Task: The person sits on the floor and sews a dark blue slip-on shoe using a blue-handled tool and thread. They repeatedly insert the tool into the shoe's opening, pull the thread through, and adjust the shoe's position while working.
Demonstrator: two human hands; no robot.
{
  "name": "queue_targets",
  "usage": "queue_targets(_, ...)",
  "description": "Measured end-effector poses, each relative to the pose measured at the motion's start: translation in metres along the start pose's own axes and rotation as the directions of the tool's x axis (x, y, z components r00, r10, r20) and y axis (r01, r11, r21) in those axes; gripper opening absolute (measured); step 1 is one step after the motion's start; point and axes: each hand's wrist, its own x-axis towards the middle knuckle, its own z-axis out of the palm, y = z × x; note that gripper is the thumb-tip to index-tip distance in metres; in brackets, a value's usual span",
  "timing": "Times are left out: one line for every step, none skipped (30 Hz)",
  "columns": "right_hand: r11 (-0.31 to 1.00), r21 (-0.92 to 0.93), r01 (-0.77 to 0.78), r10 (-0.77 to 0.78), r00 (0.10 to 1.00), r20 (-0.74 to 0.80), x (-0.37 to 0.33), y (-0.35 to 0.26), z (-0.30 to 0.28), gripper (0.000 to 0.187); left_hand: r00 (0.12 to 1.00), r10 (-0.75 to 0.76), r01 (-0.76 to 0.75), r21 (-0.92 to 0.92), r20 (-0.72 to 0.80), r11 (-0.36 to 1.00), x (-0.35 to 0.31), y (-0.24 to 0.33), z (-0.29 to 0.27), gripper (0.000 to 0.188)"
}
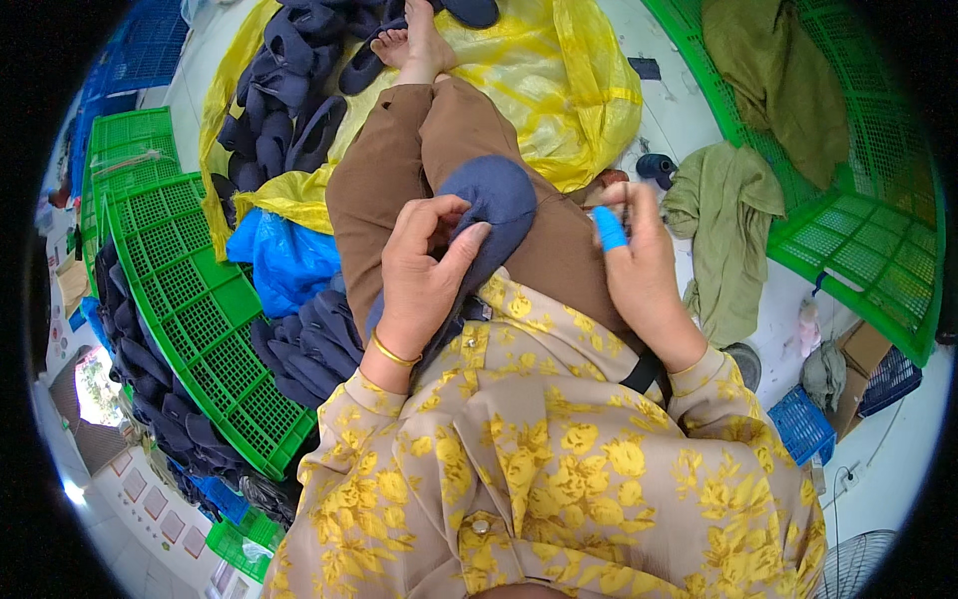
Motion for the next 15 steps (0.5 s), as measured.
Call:
queue_targets(0.999, -0.006, 0.041, -0.041, 0.998, 0.053, -0.002, -0.008, 0.005, 0.012, 0.997, 0.070, -0.070, 0.053, 0.010, 0.996, 0.001, 0.001, 0.001, 0.011)
queue_targets(0.997, 0.071, 0.041, -0.048, 0.993, 0.108, -0.004, -0.014, 0.011, 0.010, 1.000, 0.019, -0.019, 0.046, 0.005, 0.999, 0.002, 0.001, 0.000, 0.012)
queue_targets(0.996, 0.093, -0.010, -0.007, 0.984, 0.179, -0.004, -0.022, 0.017, 0.011, 0.999, -0.032, 0.032, 0.039, -0.001, 0.999, 0.002, 0.002, -0.001, 0.012)
queue_targets(0.992, 0.110, -0.064, 0.034, 0.968, 0.250, -0.004, -0.029, 0.022, 0.012, 0.996, -0.084, 0.084, 0.031, -0.006, 0.996, 0.002, 0.002, -0.002, 0.012)
queue_targets(0.987, 0.079, -0.139, 0.108, 0.944, 0.311, -0.003, -0.035, 0.025, 0.013, 0.981, -0.194, 0.195, -0.057, 0.024, 0.979, 0.001, -0.006, -0.003, 0.012)
queue_targets(0.994, 0.070, -0.078, 0.051, 0.943, 0.330, -0.002, -0.035, 0.030, 0.013, 0.975, -0.217, 0.220, -0.111, 0.041, 0.969, 0.000, -0.012, -0.004, 0.012)
queue_targets(0.998, 0.064, -0.019, -0.005, 0.936, 0.351, 0.000, -0.032, 0.036, 0.012, 0.969, -0.240, 0.246, -0.162, 0.059, 0.956, 0.000, -0.017, -0.004, 0.012)
queue_targets(0.997, 0.060, 0.041, -0.060, 0.927, 0.371, 0.002, -0.034, 0.041, 0.013, 0.962, -0.262, 0.272, -0.213, 0.078, 0.938, 0.000, -0.020, -0.004, 0.012)
queue_targets(0.996, 0.001, -0.094, 0.085, 0.897, 0.434, 0.004, -0.041, 0.037, 0.013, 0.954, -0.284, 0.297, -0.187, 0.093, 0.937, -0.001, -0.020, -0.004, 0.012)
queue_targets(0.996, -0.026, -0.087, 0.090, 0.893, 0.441, 0.005, -0.042, 0.038, 0.014, 0.954, -0.284, 0.297, -0.196, 0.092, 0.935, -0.002, -0.020, -0.004, 0.012)
queue_targets(0.995, -0.052, -0.080, 0.095, 0.889, 0.448, 0.007, -0.042, 0.039, 0.014, 0.954, -0.284, 0.297, -0.205, 0.091, 0.933, -0.002, -0.020, -0.004, 0.012)
queue_targets(0.994, -0.078, -0.074, 0.101, 0.885, 0.454, 0.009, -0.043, 0.040, 0.014, 0.955, -0.284, 0.297, -0.214, 0.091, 0.931, -0.002, -0.019, -0.004, 0.012)
queue_targets(0.992, -0.089, -0.094, 0.125, 0.879, 0.460, 0.011, -0.044, 0.040, 0.014, 0.954, -0.287, 0.301, -0.234, 0.092, 0.925, -0.002, -0.020, -0.004, 0.012)
queue_targets(0.988, -0.101, -0.115, 0.148, 0.872, 0.466, 0.013, -0.045, 0.040, 0.015, 0.953, -0.290, 0.304, -0.254, 0.093, 0.918, -0.002, -0.020, -0.004, 0.012)
queue_targets(0.984, -0.112, -0.135, 0.172, 0.865, 0.472, 0.014, -0.046, 0.039, 0.015, 0.952, -0.293, 0.308, -0.273, 0.094, 0.911, -0.002, -0.020, -0.004, 0.012)
